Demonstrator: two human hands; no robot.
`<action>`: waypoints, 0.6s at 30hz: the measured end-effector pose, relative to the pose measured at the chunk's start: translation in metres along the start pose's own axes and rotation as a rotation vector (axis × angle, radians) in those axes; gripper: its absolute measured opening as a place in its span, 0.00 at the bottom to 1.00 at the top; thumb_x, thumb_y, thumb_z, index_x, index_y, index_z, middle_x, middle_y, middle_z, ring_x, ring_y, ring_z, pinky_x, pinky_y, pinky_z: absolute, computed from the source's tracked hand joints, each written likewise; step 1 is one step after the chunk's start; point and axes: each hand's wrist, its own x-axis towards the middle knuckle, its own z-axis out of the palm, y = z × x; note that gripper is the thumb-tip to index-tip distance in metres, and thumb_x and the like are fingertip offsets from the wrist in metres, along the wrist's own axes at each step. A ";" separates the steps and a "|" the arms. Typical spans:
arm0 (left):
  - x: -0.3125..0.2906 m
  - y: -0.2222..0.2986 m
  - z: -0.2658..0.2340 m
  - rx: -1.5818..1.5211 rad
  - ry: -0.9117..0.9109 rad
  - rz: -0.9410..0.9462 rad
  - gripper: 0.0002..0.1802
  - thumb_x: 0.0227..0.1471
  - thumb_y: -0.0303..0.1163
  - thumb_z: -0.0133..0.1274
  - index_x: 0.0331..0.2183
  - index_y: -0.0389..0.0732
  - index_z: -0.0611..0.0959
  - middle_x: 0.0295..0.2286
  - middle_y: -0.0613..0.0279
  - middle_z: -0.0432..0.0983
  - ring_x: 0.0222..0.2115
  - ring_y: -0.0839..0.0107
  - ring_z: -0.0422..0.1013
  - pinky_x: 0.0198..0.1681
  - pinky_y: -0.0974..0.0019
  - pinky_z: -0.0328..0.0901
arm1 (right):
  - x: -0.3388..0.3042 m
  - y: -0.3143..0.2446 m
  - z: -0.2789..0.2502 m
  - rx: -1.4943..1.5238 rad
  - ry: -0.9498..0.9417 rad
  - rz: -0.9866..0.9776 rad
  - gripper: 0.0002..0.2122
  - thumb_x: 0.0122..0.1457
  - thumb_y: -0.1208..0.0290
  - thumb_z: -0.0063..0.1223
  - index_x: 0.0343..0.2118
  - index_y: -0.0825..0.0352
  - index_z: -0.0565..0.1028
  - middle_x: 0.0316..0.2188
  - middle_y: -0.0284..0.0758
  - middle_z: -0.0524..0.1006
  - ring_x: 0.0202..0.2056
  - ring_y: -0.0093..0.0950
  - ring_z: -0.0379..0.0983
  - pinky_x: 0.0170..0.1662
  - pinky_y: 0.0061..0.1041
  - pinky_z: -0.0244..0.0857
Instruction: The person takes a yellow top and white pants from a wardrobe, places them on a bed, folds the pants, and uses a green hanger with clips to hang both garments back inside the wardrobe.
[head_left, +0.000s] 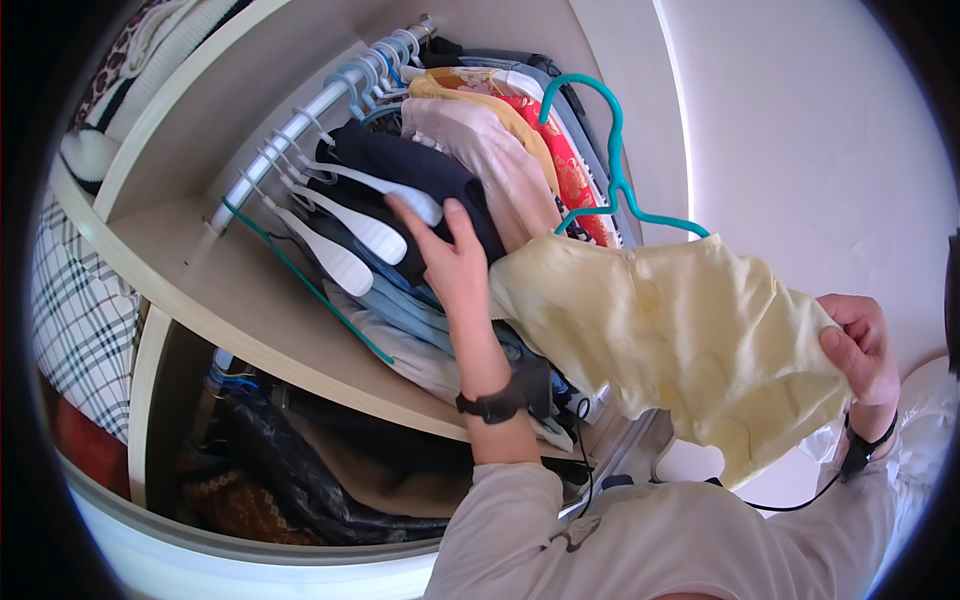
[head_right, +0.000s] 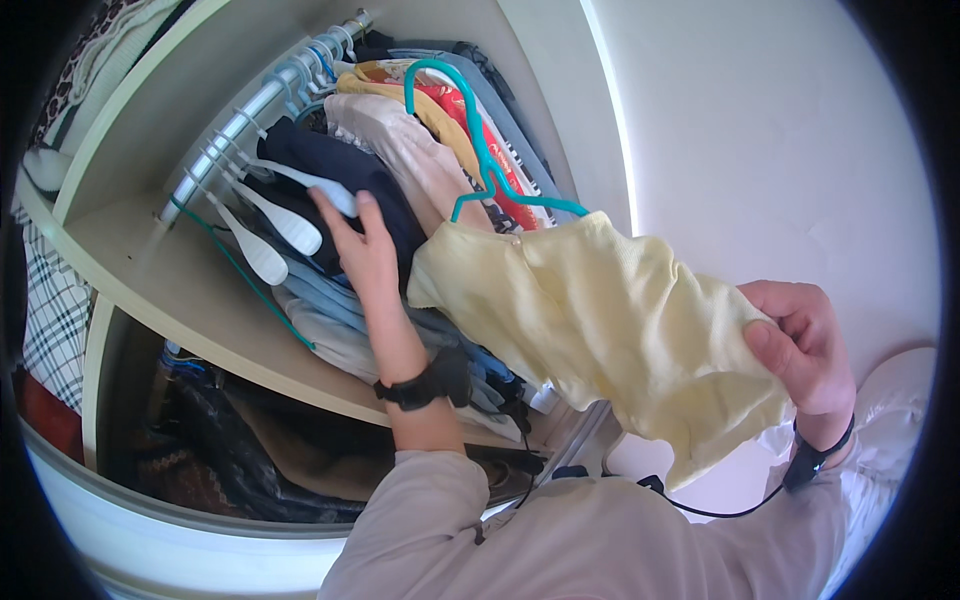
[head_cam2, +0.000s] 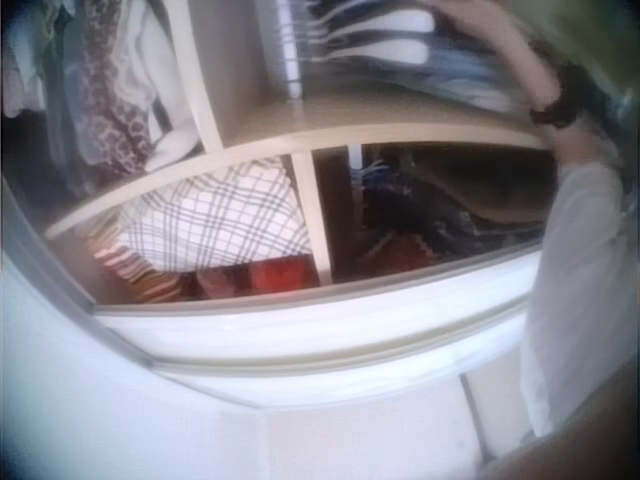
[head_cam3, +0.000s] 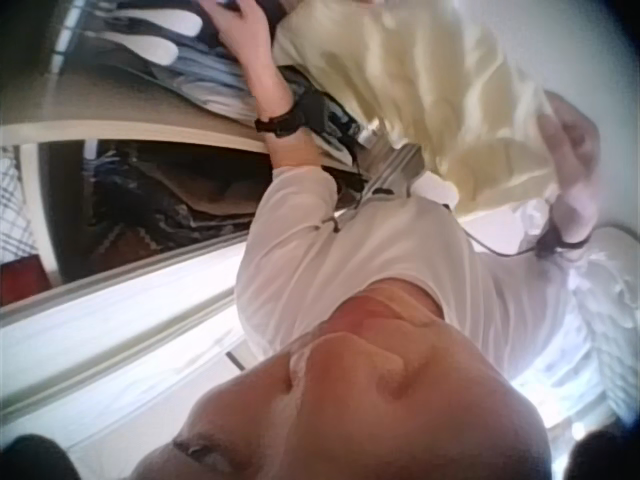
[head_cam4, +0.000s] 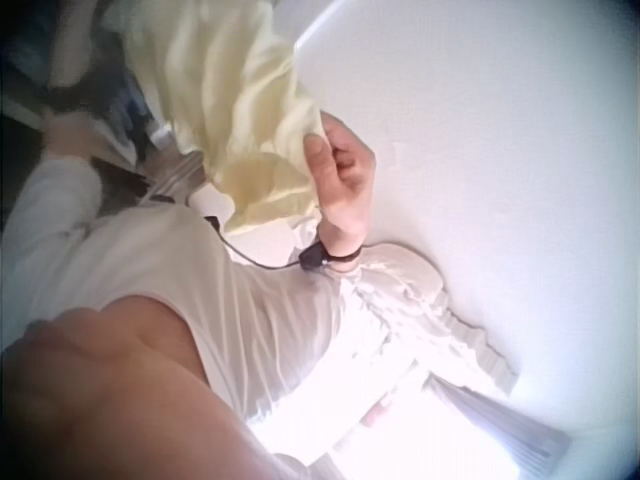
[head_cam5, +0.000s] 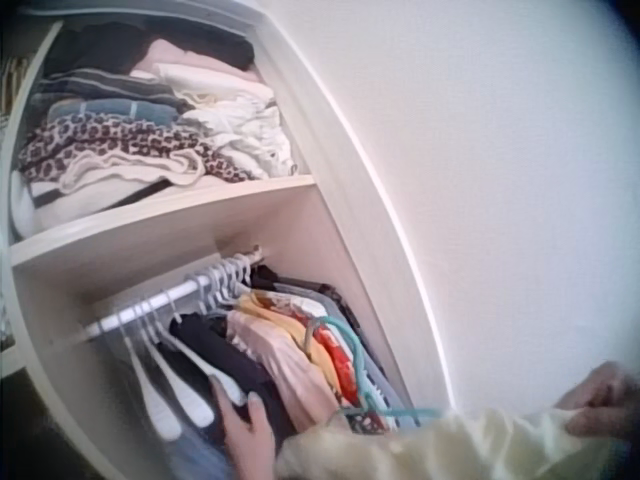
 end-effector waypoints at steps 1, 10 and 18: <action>0.004 -0.009 -0.003 0.072 -0.014 0.234 0.34 0.54 0.42 0.49 0.57 0.36 0.60 0.54 0.34 0.55 0.53 0.42 0.57 0.54 0.57 0.57 | 0.001 0.001 -0.001 0.002 -0.006 0.001 0.16 0.56 0.71 0.46 0.40 0.81 0.72 0.28 0.36 0.77 0.27 0.19 0.72 0.30 0.14 0.63; -0.031 -0.022 -0.032 -0.065 0.272 0.223 0.20 0.58 0.31 0.43 0.48 0.29 0.70 0.48 0.44 0.65 0.48 0.61 0.65 0.47 0.65 0.62 | 0.011 0.007 0.004 0.062 -0.023 -0.107 0.15 0.53 0.71 0.48 0.34 0.83 0.73 0.23 0.38 0.77 0.23 0.20 0.71 0.26 0.15 0.61; -0.002 -0.092 -0.001 -0.486 0.159 -0.250 0.28 0.60 0.42 0.38 0.54 0.30 0.63 0.52 0.51 0.61 0.50 0.62 0.61 0.55 0.66 0.54 | 0.042 0.010 0.008 -0.045 -0.133 0.007 0.14 0.56 0.72 0.46 0.39 0.80 0.72 0.28 0.35 0.77 0.28 0.18 0.71 0.31 0.14 0.63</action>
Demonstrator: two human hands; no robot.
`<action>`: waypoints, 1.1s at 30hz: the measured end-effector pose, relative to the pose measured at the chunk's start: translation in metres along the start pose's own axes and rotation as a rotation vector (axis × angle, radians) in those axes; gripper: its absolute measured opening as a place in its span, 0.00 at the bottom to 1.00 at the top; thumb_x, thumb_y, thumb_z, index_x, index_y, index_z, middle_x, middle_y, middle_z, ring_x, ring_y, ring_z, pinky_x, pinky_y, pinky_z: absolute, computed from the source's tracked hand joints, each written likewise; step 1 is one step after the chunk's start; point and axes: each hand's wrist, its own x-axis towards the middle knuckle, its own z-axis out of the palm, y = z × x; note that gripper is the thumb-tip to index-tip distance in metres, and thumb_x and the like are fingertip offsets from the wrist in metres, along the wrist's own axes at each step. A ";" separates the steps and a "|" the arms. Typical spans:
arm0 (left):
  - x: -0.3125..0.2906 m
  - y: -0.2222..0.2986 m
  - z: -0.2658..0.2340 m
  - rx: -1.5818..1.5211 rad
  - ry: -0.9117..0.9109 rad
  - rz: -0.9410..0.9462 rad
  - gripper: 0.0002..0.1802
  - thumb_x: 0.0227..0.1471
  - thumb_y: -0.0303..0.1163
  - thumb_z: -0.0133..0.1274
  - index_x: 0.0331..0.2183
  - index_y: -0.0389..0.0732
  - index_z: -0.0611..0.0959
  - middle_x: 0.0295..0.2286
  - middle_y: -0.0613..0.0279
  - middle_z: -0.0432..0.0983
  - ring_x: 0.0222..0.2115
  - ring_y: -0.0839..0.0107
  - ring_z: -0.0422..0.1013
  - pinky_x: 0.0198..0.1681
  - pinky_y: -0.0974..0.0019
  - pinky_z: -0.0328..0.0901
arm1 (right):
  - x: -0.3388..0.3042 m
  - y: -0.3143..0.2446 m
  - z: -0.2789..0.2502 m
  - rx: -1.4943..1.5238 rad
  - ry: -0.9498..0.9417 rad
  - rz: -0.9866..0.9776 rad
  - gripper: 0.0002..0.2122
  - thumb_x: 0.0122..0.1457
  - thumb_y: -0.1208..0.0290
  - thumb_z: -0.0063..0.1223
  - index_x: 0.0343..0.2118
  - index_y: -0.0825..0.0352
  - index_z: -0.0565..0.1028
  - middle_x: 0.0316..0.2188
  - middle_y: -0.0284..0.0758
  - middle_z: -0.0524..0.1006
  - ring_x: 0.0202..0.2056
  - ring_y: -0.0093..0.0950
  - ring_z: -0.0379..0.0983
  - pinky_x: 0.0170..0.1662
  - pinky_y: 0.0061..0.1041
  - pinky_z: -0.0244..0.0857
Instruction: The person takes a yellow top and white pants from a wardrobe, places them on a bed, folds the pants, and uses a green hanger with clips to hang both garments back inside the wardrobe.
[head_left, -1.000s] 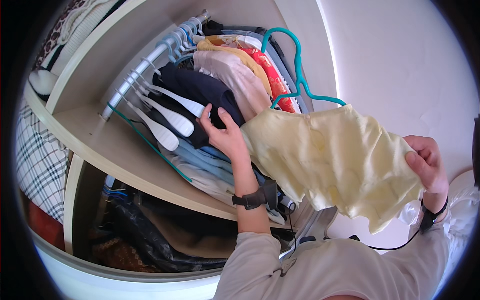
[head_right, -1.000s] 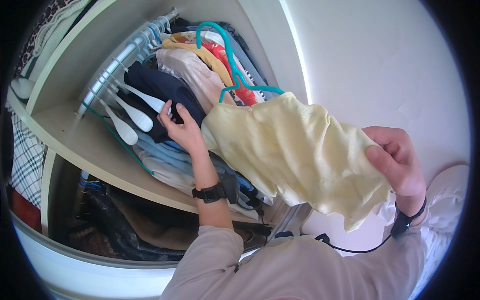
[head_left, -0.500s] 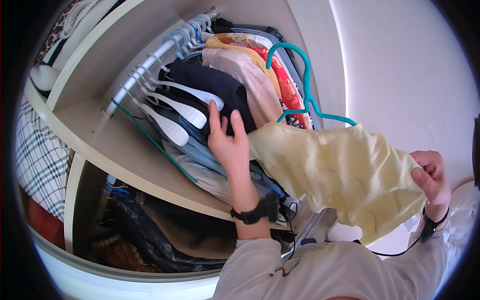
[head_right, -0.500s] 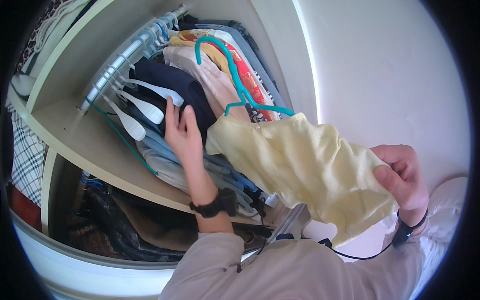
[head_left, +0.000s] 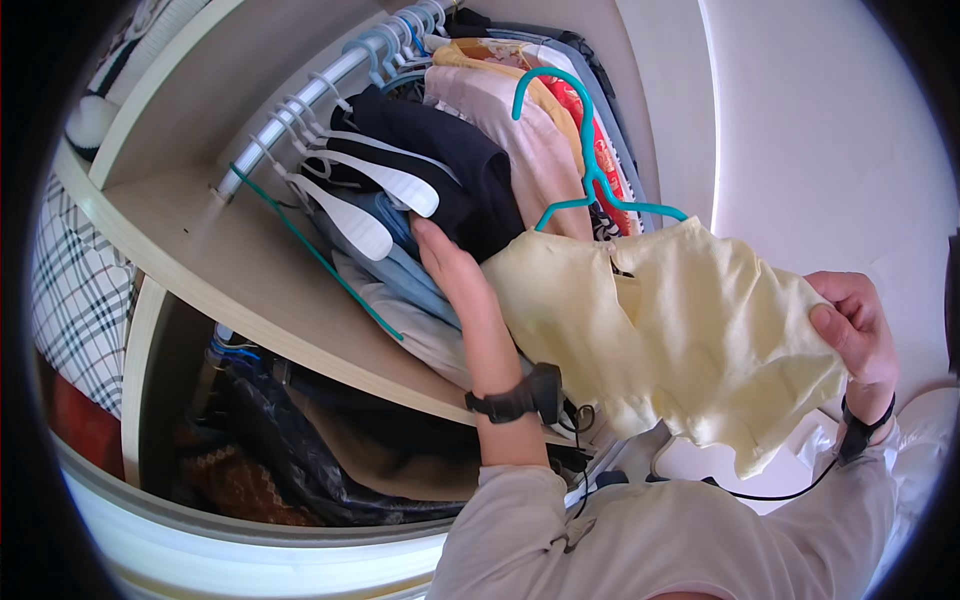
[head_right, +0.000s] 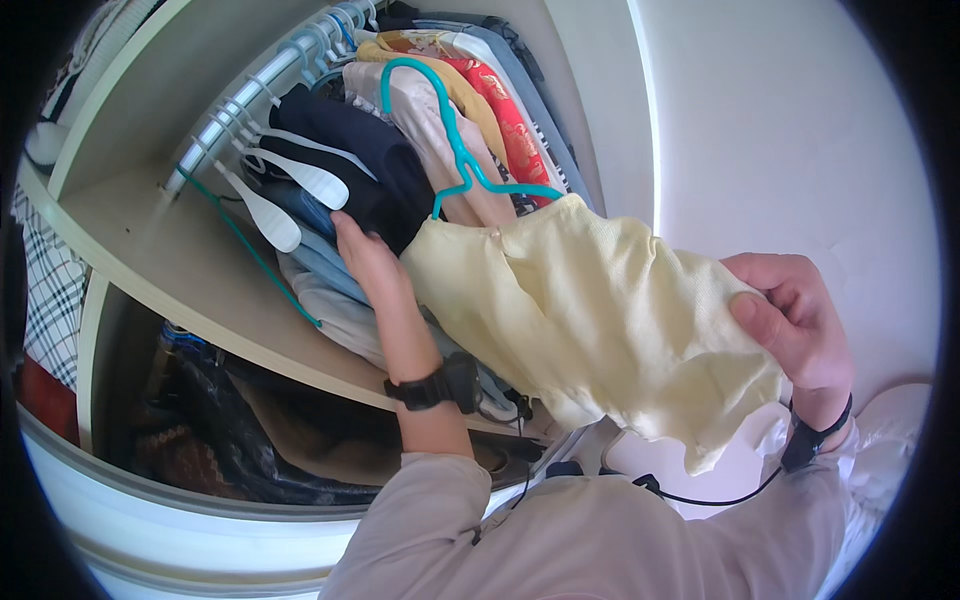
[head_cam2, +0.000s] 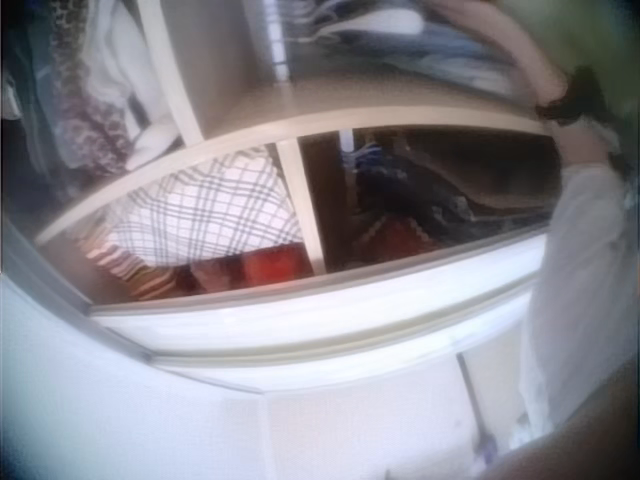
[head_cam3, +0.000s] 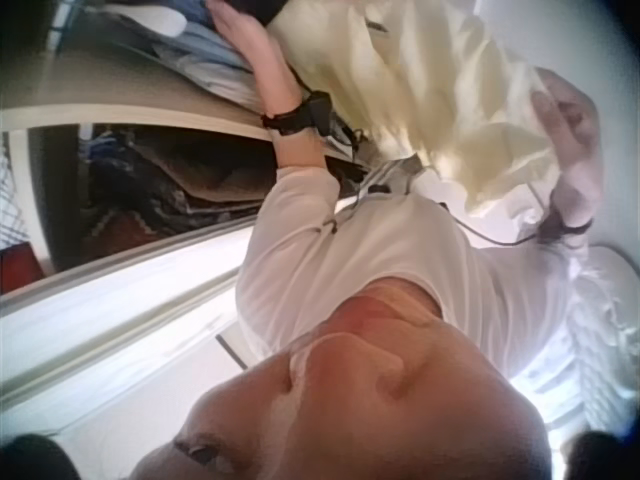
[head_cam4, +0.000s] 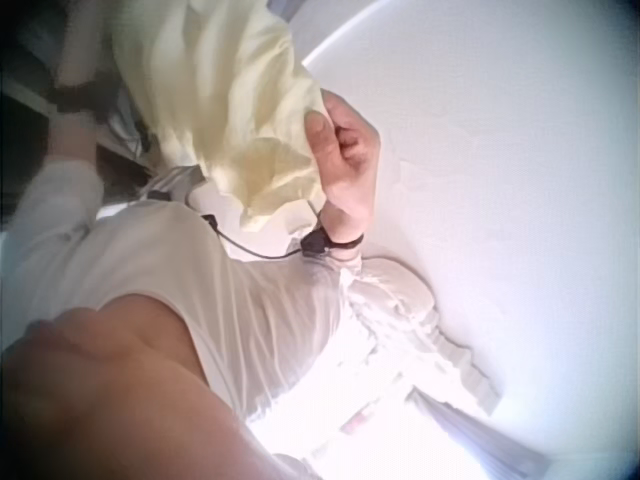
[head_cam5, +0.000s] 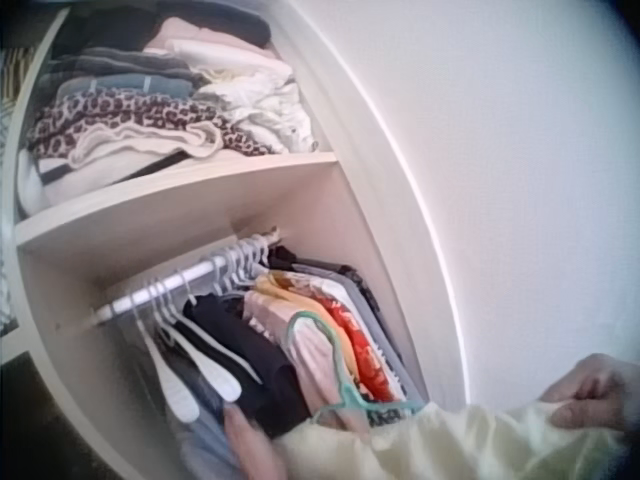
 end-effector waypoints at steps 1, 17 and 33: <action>0.006 0.000 0.016 -0.068 -0.042 0.048 0.29 0.60 0.43 0.38 0.54 0.30 0.63 0.52 0.52 0.61 0.51 0.63 0.60 0.55 0.66 0.54 | 0.001 0.001 -0.002 -0.009 0.016 0.000 0.14 0.56 0.72 0.46 0.39 0.80 0.72 0.28 0.35 0.77 0.28 0.18 0.71 0.31 0.14 0.63; 0.120 -0.042 0.121 0.304 -0.310 -0.029 0.47 0.57 0.56 0.37 0.60 0.36 0.35 0.60 0.43 0.20 0.62 0.51 0.23 0.63 0.59 0.30 | 0.041 0.032 -0.030 -0.089 -0.003 -0.029 0.14 0.58 0.72 0.44 0.41 0.79 0.72 0.30 0.33 0.77 0.31 0.17 0.71 0.34 0.14 0.64; 0.032 -0.026 -0.038 0.135 0.212 -0.046 0.35 0.62 0.47 0.29 0.57 0.26 0.52 0.58 0.37 0.46 0.58 0.50 0.49 0.60 0.61 0.46 | 0.128 -0.012 0.110 -0.129 -0.266 -0.228 0.13 0.60 0.71 0.42 0.42 0.75 0.73 0.34 0.32 0.77 0.33 0.16 0.71 0.38 0.17 0.66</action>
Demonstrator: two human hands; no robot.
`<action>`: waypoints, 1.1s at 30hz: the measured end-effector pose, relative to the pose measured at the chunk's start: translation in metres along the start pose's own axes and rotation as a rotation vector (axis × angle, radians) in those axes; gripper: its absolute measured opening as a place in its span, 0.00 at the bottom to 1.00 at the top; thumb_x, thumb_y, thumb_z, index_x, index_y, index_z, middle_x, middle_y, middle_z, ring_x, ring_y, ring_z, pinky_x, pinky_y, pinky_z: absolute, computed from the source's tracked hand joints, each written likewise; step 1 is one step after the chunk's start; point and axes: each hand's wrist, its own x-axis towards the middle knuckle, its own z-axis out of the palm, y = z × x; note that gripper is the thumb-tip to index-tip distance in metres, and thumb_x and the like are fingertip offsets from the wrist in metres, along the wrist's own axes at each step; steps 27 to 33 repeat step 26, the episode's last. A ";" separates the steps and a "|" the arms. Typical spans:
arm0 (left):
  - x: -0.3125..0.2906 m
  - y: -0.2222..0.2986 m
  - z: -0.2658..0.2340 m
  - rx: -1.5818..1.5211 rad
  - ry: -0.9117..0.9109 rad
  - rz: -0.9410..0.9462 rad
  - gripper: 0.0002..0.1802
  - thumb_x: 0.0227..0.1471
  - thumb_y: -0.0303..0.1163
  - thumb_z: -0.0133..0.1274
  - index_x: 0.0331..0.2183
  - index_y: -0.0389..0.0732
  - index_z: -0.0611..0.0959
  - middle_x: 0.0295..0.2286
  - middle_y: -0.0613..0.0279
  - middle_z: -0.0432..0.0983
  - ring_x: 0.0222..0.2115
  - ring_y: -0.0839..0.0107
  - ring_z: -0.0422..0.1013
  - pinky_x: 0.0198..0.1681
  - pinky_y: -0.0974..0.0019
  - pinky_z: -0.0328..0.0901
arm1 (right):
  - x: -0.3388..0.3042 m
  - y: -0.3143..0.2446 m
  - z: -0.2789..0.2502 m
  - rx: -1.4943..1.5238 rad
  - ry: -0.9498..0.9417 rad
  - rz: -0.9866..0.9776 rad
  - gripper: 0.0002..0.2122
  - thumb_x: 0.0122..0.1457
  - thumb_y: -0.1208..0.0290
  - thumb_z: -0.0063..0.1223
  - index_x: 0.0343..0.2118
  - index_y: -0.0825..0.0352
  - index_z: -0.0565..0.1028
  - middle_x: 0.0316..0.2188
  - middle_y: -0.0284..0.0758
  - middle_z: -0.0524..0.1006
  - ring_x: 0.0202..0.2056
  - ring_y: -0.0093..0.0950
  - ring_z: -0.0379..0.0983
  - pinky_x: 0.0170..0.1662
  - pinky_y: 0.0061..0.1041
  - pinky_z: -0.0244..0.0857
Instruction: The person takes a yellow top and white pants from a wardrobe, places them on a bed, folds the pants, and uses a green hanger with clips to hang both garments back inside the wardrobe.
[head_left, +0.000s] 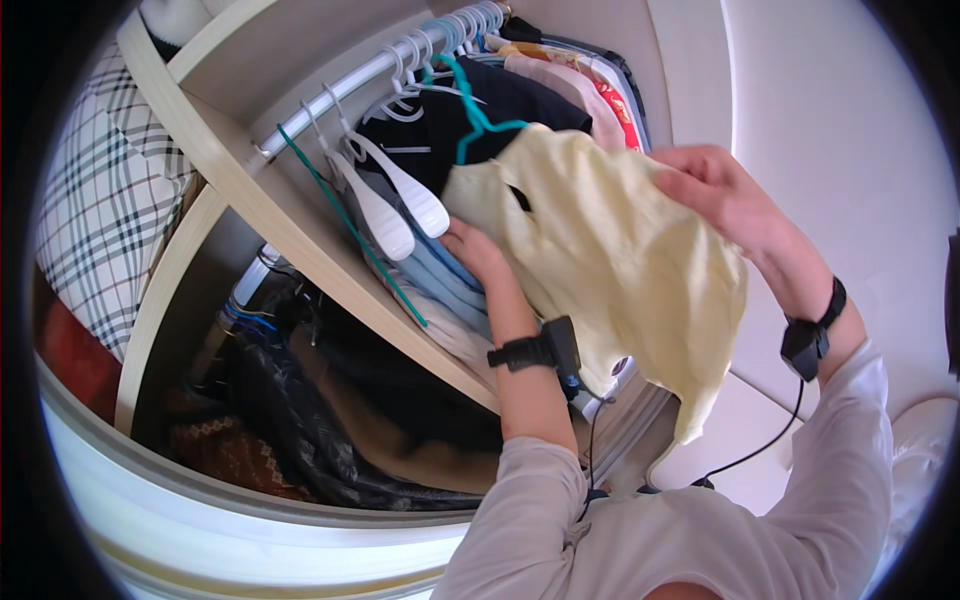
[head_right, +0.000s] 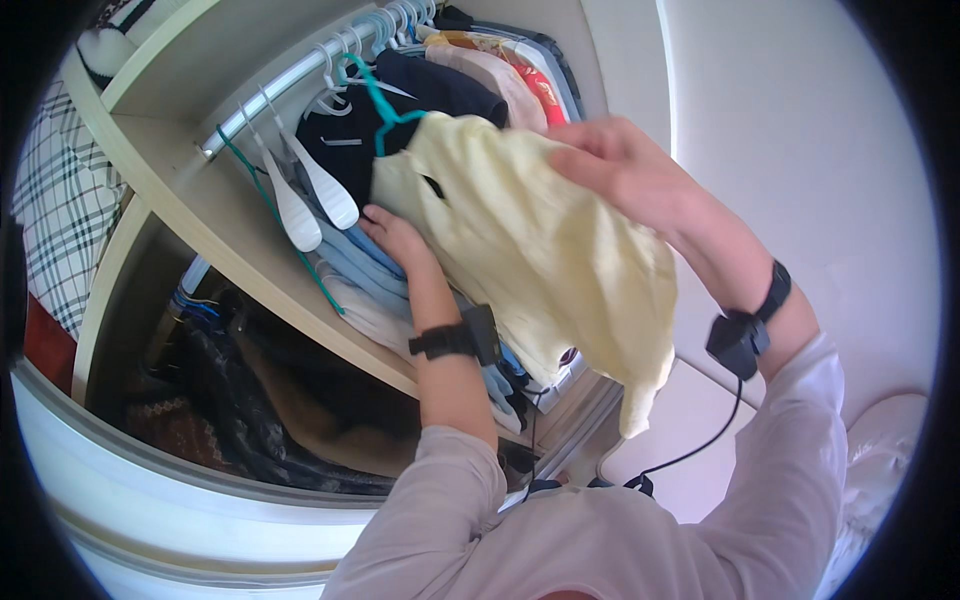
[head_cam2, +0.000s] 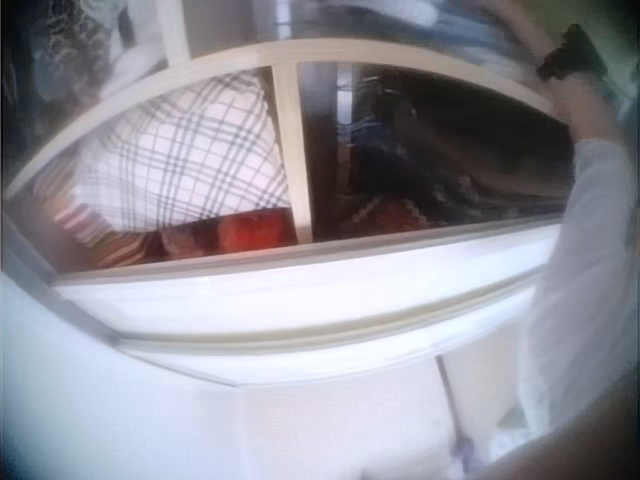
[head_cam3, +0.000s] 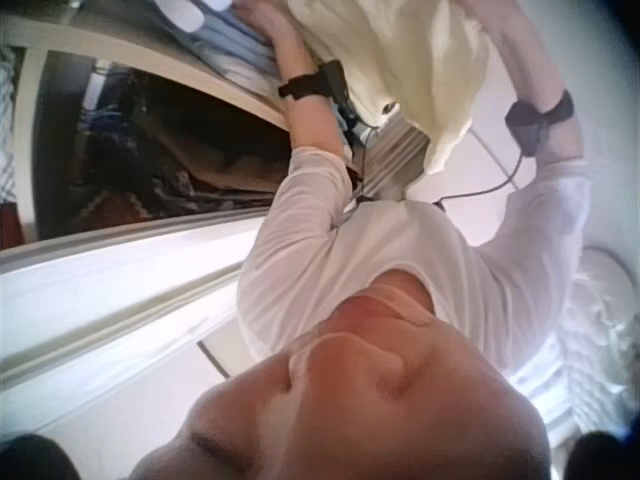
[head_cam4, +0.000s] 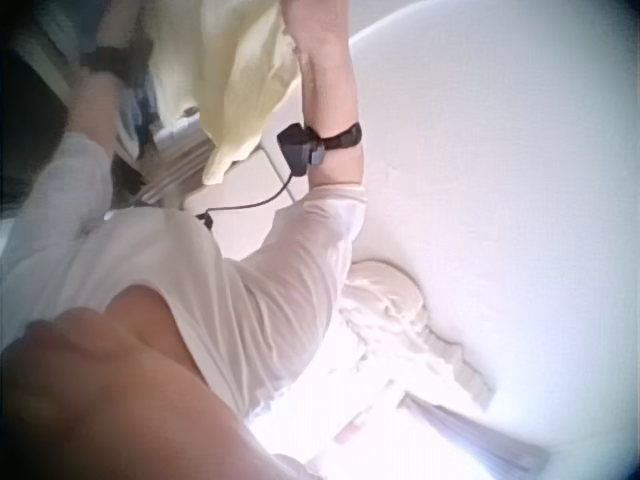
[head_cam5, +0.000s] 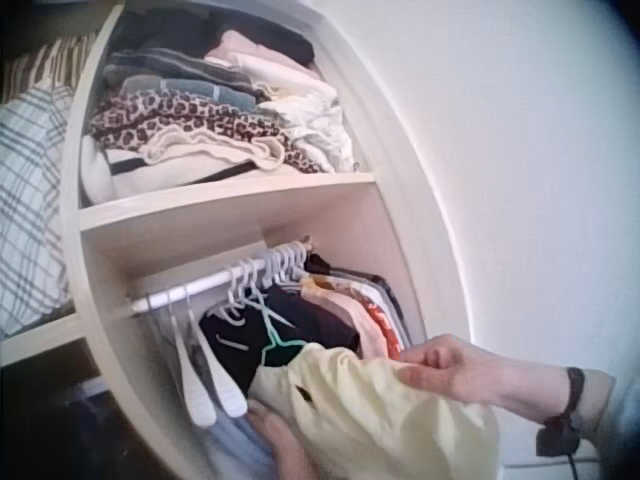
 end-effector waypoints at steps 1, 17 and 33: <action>-0.015 0.006 -0.005 0.004 0.033 0.052 0.36 0.62 0.48 0.28 0.57 0.26 0.51 0.58 0.37 0.45 0.58 0.50 0.48 0.61 0.61 0.45 | 0.012 -0.006 0.001 -0.079 -0.027 -0.061 0.13 0.60 0.71 0.43 0.42 0.75 0.73 0.33 0.32 0.77 0.32 0.17 0.72 0.38 0.18 0.66; -0.029 -0.011 -0.025 0.100 -0.063 0.050 0.38 0.61 0.51 0.25 0.56 0.22 0.53 0.57 0.33 0.47 0.57 0.47 0.50 0.59 0.59 0.46 | 0.188 0.029 0.063 -0.217 0.108 -0.107 0.12 0.50 0.70 0.48 0.33 0.70 0.79 0.24 0.37 0.77 0.27 0.26 0.73 0.33 0.24 0.67; -0.046 -0.024 -0.028 0.014 -0.166 0.007 0.40 0.61 0.54 0.25 0.56 0.24 0.53 0.58 0.37 0.45 0.59 0.52 0.47 0.61 0.62 0.43 | 0.132 0.139 0.086 0.936 -0.083 0.238 0.28 0.57 0.42 0.40 0.49 0.63 0.70 0.43 0.37 0.74 0.43 0.25 0.69 0.49 0.28 0.62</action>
